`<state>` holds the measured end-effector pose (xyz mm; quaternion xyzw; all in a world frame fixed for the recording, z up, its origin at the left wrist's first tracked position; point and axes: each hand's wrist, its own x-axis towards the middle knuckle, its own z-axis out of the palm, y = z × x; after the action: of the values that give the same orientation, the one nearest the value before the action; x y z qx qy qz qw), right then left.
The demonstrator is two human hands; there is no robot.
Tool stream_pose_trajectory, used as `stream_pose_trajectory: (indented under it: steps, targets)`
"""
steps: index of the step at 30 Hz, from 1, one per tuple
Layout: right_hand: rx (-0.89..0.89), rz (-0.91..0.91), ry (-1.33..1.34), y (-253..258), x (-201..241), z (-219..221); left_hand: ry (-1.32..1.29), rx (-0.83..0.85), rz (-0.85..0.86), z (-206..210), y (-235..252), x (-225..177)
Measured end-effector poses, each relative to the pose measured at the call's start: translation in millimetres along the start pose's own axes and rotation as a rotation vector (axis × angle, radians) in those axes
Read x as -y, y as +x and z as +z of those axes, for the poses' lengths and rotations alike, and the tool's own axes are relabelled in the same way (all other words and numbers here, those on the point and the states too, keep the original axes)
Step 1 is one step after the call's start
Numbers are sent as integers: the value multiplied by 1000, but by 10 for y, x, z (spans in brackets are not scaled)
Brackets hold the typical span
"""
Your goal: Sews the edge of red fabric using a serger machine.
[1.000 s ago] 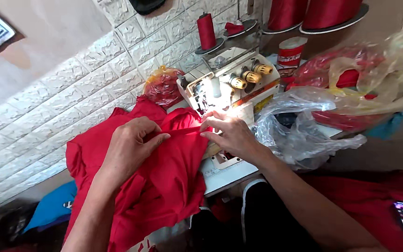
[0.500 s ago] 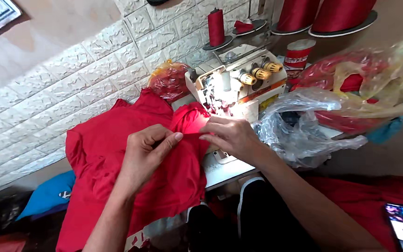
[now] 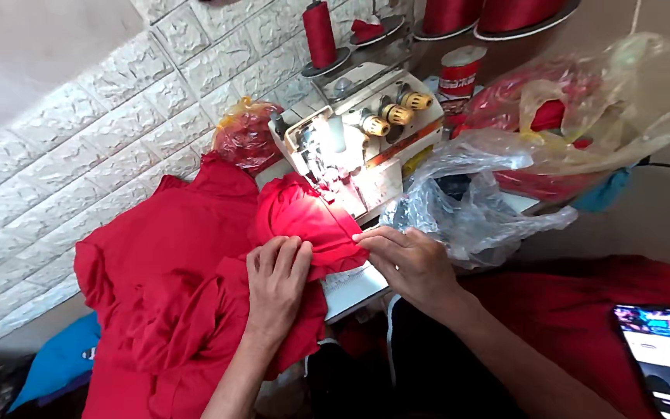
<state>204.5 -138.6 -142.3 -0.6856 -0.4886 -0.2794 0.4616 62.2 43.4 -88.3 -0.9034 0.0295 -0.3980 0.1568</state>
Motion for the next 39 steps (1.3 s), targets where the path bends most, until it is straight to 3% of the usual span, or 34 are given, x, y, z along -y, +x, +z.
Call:
stream_pose_trajectory:
  steps: [6,11,16,22,32,39]
  targets:
    - [-40,-46,-6,263,-56,64,10,101,39,-39,270,186]
    - [58,-94,29,526,-204,133,-195,385,130,-299,552,433]
    - [182,-94,104,698,-272,102,-383,735,-109,-882,994,422]
    - [254,-109,128,813,-313,105,-441,369,-87,-896,1031,719]
    - [220,-195,125,906,-287,139,-265,391,-177,-805,1041,609]
    - [261,-193,250,1085,-136,42,-564,322,-229,-821,1097,581]
